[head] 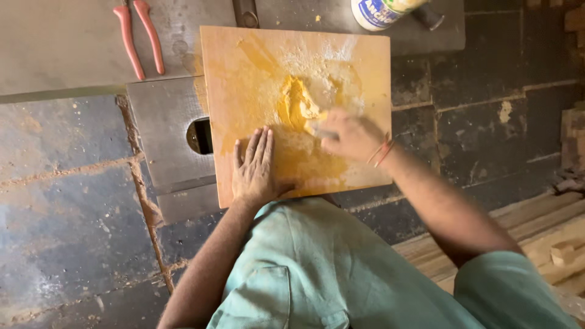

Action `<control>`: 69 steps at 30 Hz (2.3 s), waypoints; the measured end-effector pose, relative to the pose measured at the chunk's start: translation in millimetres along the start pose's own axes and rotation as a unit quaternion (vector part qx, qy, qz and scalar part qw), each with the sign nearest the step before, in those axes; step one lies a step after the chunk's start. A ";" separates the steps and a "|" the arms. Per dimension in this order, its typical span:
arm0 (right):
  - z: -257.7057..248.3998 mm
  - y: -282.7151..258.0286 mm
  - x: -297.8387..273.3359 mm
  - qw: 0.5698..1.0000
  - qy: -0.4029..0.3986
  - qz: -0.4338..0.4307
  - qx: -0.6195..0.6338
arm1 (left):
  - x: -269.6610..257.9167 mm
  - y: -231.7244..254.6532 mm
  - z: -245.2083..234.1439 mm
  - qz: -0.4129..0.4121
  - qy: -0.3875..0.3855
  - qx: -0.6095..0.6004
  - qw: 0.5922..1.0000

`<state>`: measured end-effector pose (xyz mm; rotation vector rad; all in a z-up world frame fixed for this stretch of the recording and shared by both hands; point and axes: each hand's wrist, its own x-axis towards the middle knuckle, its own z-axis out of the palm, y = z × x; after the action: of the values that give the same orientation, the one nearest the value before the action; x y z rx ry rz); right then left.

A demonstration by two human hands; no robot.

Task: The person places adhesive and colored powders onto a wooden board and mixes them into a paste using a small metal scraper.

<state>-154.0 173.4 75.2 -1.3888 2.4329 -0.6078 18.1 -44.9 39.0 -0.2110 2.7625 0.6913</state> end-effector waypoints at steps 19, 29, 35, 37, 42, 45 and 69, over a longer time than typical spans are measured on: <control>-28.8 -7.4 -14.9 0.990 0.116 0.072 0.039 | 285.2 27.4 -48.1 0.098 0.213 0.009 0.972; -21.7 36.6 -46.5 0.982 0.109 0.110 0.107 | 350.1 26.2 -12.9 0.096 0.155 0.094 0.979; -33.6 28.0 -48.0 0.977 0.140 0.101 0.125 | 312.3 38.2 -52.7 0.109 0.214 -0.058 0.969; -40.3 18.5 -46.9 0.975 0.129 0.127 0.126 | 272.8 39.6 -69.8 0.178 0.229 -0.063 0.955; -37.0 0.6 -41.4 0.967 0.127 0.160 0.152 | 197.0 41.7 -81.4 0.220 0.175 -0.130 0.951; -25.5 -11.6 -49.1 0.965 0.152 0.153 0.150 | 171.5 35.7 -70.1 0.227 0.148 -0.133 0.953; 20.7 50.9 63.1 0.620 -0.024 0.584 0.523 | 76.6 -62.9 -10.4 0.172 0.269 -0.180 0.930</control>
<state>-214.9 137.2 30.7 0.6353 1.6815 -1.1673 -43.9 -110.4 -3.4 0.0244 3.2010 1.4234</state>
